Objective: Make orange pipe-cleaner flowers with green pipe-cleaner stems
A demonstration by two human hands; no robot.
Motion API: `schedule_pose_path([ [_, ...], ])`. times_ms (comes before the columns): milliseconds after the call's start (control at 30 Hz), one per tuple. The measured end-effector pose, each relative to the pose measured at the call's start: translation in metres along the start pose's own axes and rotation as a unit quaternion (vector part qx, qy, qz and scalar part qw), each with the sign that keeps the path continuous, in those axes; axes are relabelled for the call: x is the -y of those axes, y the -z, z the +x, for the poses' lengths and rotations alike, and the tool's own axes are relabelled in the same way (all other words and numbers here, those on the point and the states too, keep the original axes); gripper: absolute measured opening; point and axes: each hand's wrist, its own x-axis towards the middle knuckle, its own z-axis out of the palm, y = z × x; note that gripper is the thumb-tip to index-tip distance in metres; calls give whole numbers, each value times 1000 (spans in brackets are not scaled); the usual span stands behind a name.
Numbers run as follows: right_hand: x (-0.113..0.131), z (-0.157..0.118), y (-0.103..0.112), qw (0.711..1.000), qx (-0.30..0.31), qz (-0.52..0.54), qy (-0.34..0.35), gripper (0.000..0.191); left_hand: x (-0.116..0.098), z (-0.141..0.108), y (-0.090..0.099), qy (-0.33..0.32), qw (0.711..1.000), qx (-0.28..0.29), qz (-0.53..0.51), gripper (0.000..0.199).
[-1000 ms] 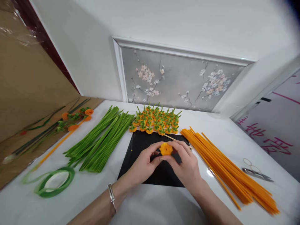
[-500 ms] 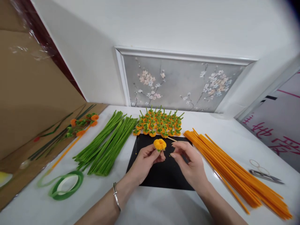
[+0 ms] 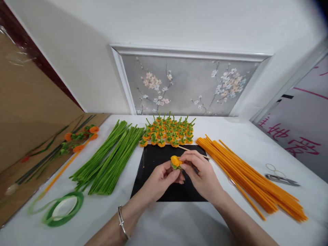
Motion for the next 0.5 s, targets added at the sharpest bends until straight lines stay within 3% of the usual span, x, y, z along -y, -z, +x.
schedule_pose_path([
  [167, -3, -1, -4, 1000, 5, -17, 2, 12, -1, 0, 6, -83, 986, -94, 110, 41],
  [333, -4, -3, -8, 999, 6, -43, 30, 14, 0, -4, 10, -165, 942, -94, 277, 24],
  [500, -3, -3, -9, 998, 4, -53, 36, 13, 0, -4, 8, -160, 941, -114, 274, 18],
])
